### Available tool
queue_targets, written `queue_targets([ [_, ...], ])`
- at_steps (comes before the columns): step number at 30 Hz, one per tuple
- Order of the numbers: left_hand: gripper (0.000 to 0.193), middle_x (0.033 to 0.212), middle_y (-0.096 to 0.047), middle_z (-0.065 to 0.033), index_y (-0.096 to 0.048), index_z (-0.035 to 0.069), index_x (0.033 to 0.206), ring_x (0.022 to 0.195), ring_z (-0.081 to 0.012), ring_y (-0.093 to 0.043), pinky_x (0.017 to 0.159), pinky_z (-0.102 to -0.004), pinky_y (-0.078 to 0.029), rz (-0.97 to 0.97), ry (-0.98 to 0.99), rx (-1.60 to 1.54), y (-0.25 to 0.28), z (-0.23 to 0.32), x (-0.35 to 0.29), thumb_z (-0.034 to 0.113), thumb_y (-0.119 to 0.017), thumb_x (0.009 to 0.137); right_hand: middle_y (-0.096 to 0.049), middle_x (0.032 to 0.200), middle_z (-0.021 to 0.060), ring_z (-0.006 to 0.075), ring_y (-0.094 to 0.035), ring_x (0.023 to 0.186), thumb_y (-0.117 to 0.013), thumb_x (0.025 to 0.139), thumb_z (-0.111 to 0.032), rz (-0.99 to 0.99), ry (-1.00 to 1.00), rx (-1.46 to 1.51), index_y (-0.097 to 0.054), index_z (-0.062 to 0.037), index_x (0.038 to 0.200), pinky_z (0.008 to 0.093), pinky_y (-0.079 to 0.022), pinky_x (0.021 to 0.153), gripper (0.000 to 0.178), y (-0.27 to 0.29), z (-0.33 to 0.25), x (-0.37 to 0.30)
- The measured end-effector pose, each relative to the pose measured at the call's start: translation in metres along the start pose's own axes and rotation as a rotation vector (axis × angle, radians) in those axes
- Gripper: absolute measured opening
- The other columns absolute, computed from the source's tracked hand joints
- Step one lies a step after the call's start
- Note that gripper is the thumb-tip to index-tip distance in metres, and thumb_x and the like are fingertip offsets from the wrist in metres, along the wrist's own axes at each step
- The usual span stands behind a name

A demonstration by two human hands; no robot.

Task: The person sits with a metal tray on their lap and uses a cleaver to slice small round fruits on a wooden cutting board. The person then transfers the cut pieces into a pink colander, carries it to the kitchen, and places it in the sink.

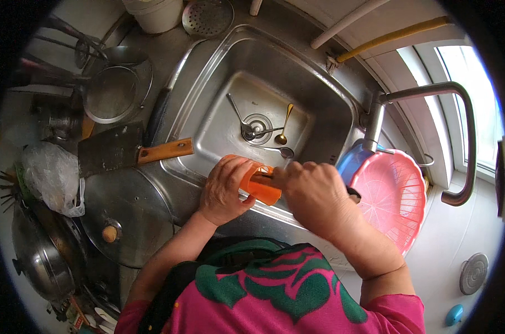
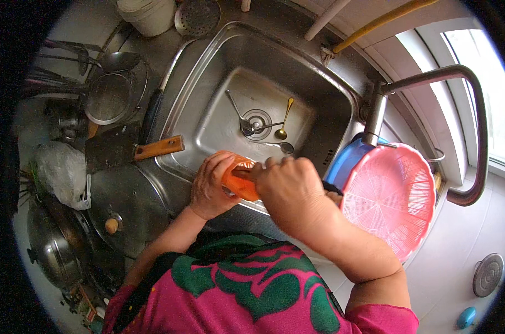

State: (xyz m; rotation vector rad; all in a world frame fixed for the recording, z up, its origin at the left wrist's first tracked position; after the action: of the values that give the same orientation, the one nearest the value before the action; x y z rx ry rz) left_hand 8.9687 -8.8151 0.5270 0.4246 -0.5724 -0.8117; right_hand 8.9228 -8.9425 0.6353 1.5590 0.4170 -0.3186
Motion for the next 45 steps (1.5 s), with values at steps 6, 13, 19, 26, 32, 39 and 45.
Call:
queue_targets([
  [6,0.073,0.117,-0.052,-0.0121,-0.043,0.006,0.121,0.108,-0.0325,-0.052,0.097,-0.0441,-0.04,0.092,-0.063,-0.102,0.009,0.002,-0.001,0.017,-0.079,0.058,-0.062,0.085,0.008,0.0252,-0.063,0.074,-0.062,0.074,-0.01,0.133,0.102,0.29,-0.057,-0.0085,0.11,0.0345,-0.05,0.059,0.037,0.035,-0.02,0.004],
  [13,0.066,0.113,-0.058,-0.0097,-0.051,0.007,0.113,0.107,-0.0267,-0.054,0.095,-0.0383,-0.04,-0.044,0.132,-0.219,0.007,-0.011,-0.002,0.025,-0.083,0.058,-0.065,0.089,0.0113,0.0219,-0.064,0.073,-0.062,0.079,-0.004,0.67,-0.239,1.067,-0.063,-0.0042,0.101,0.0323,-0.051,0.063,0.022,0.034,0.07,0.021],
  [19,0.083,0.123,-0.05,-0.0178,-0.032,0.005,0.13,0.117,-0.0368,-0.047,0.1,-0.0445,-0.037,-0.004,-0.017,-0.223,0.004,-0.011,-0.005,0.029,-0.078,0.066,-0.066,0.097,0.012,0.0275,-0.065,0.086,-0.065,0.08,-0.029,0.205,-0.494,0.766,-0.063,-0.0099,0.105,0.0357,-0.051,0.073,0.031,-0.156,0.096,0.132],
  [26,0.087,0.129,-0.043,-0.0185,-0.03,0.006,0.132,0.117,-0.0384,-0.046,0.1,-0.0468,-0.037,0.005,0.02,-0.181,0.001,-0.018,-0.009,0.027,-0.079,0.064,-0.062,0.1,0.0138,0.0311,-0.063,0.09,-0.067,0.076,-0.03,0.168,-0.587,0.555,-0.059,-0.0065,0.098,0.042,-0.051,0.074,0.033,-0.222,0.069,0.221],
  [32,0.089,0.128,-0.043,-0.0182,-0.03,0.006,0.131,0.116,-0.0392,-0.047,0.1,-0.0489,-0.039,-0.013,0.028,-0.179,-0.002,-0.022,-0.01,0.031,-0.081,0.063,-0.063,0.099,0.0142,0.0309,-0.064,0.089,-0.061,0.078,-0.026,0.186,-0.609,0.479,-0.06,-0.0063,0.097,0.0415,-0.051,0.074,0.028,-0.256,0.076,0.255],
  [39,0.089,0.128,-0.044,-0.0184,-0.031,0.005,0.13,0.116,-0.0384,-0.048,0.1,-0.047,-0.039,0.003,0.051,-0.188,-0.006,-0.023,-0.012,0.032,-0.082,0.062,-0.066,0.092,0.0193,0.0358,-0.063,0.089,-0.056,0.077,-0.03,0.235,-0.861,0.749,-0.059,-0.004,0.102,0.0447,-0.05,0.078,0.036,-0.22,0.119,0.215],
  [45,0.093,0.13,-0.043,-0.0181,-0.029,0.006,0.134,0.117,-0.0385,-0.048,0.099,-0.0464,-0.039,-0.006,0.05,-0.162,-0.002,-0.023,-0.012,0.03,-0.082,0.061,-0.066,0.097,0.0184,0.0339,-0.064,0.091,-0.061,0.079,-0.033,0.117,-1.104,0.598,-0.062,-0.0037,0.097,0.0426,-0.051,0.077,0.034,-0.265,0.173,0.158],
])
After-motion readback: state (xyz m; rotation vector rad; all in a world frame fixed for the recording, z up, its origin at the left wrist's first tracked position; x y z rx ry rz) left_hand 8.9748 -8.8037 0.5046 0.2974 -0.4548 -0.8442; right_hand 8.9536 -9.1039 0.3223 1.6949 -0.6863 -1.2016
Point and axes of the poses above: each hand's wrist, its own x-axis towards the middle knuckle, its own y-axis out of the back of the hand, z = x × y, the point moved 5 cm from there along x, towards the middle knuckle
